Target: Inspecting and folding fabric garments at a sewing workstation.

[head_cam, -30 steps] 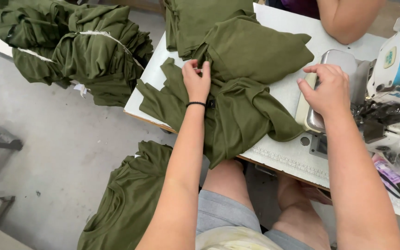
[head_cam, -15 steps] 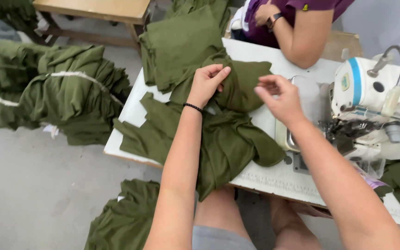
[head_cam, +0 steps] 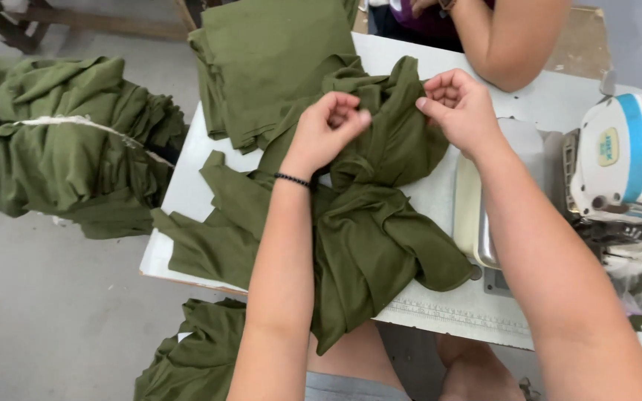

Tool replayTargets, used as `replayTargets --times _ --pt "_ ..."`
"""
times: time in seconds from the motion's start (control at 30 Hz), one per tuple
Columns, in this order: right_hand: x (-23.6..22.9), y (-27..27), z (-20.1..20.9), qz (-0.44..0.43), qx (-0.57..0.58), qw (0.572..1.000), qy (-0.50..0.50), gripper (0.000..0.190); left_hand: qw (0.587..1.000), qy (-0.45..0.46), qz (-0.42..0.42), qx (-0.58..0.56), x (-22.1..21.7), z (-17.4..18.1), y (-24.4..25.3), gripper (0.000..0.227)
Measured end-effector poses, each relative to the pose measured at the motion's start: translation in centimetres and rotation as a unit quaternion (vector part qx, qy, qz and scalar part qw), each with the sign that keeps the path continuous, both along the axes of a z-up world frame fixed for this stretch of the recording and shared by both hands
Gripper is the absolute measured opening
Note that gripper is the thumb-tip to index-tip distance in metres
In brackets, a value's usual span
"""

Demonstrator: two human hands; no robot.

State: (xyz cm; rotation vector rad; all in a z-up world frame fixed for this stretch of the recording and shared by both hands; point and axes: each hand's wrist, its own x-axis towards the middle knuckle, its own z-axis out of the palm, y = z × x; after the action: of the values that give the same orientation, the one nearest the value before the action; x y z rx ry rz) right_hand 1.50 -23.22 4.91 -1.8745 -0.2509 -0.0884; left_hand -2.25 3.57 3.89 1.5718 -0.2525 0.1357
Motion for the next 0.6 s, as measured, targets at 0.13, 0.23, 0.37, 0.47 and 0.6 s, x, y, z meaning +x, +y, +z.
replayTargets --times 0.13,0.23,0.37,0.47,0.6 --pt "1.1 -1.4 -1.2 -0.061 -0.088 0.994 -0.039 0.016 0.924 0.017 -0.029 0.381 -1.1 -0.8 1.2 0.046" --pt "0.3 -0.5 -1.0 -0.076 -0.202 0.973 -0.083 0.015 0.95 0.003 0.038 0.309 0.7 -3.8 1.4 0.026" --pt "-2.2 2.3 -0.4 -0.056 -0.245 0.958 -0.137 0.021 0.921 -0.082 0.128 0.36 0.0 -2.6 -0.3 0.019" --pt "-5.5 5.4 1.9 -0.088 -0.264 0.948 -0.157 0.023 0.915 -0.157 0.132 0.347 0.0 -3.0 -2.5 0.017" --pt "-6.6 6.6 3.1 -0.044 -0.261 0.964 -0.008 0.065 0.958 -0.025 0.001 0.285 0.9 -5.9 -2.8 0.035"
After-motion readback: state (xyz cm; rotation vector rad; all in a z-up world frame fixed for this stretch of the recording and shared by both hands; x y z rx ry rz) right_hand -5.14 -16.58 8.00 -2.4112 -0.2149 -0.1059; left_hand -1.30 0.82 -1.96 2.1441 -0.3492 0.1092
